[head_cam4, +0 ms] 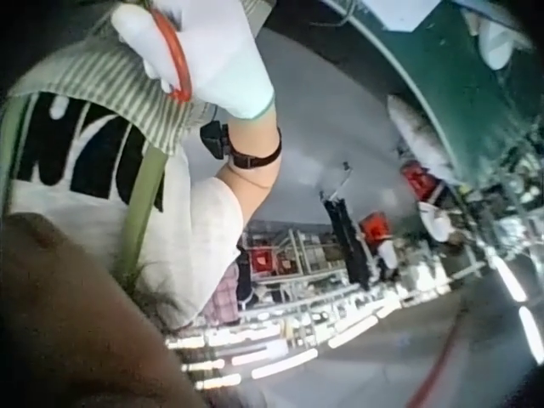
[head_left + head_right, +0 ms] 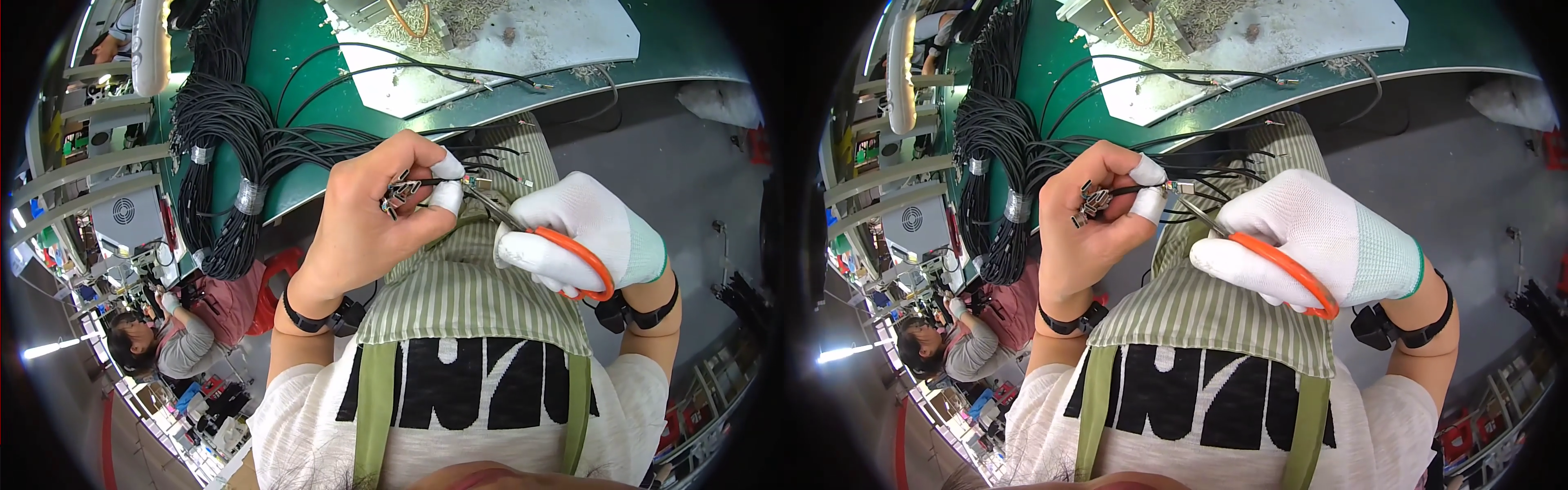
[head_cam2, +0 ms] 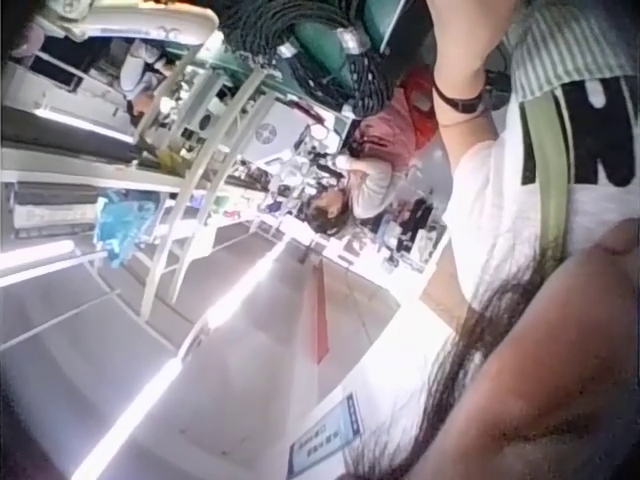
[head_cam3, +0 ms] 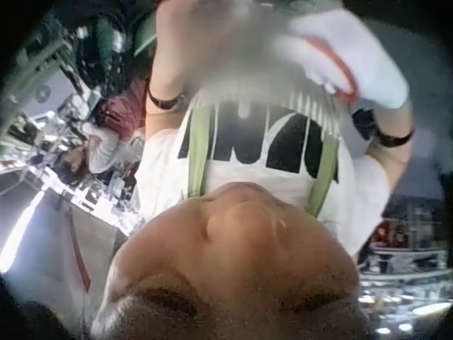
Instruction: The person processes a bundle of cables by picking up a cable, trimming the wire ends with shears, and inserting the cable into a soldering machine. After the machine cycles, the person removes the cable and places it onto a growing pile on the workbench.
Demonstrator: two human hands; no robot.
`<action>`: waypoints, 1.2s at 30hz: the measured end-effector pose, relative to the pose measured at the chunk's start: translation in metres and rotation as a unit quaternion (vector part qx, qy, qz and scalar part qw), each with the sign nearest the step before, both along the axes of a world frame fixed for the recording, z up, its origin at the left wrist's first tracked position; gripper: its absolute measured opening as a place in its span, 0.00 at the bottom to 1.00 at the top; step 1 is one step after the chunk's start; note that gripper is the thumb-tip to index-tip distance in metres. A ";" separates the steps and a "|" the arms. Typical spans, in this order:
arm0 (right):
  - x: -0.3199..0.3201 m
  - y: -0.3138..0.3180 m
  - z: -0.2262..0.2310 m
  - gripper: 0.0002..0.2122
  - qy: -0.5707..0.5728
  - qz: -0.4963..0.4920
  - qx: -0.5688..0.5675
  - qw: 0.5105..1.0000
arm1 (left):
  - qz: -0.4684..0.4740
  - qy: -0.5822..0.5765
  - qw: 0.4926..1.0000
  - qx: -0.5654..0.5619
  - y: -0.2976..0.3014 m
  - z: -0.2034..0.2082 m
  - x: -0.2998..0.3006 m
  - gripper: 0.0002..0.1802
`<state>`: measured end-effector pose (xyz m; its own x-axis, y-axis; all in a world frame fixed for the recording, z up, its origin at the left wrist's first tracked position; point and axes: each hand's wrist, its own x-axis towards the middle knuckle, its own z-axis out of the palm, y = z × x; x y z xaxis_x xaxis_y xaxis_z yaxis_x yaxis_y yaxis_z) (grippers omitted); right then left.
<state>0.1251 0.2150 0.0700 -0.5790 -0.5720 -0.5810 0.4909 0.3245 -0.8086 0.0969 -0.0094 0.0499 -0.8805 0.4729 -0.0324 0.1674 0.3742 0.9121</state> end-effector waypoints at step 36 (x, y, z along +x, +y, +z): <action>0.017 0.002 -0.058 0.05 0.394 -0.229 0.246 0.855 | -0.069 -0.031 0.994 0.073 0.001 -0.020 -0.016 0.16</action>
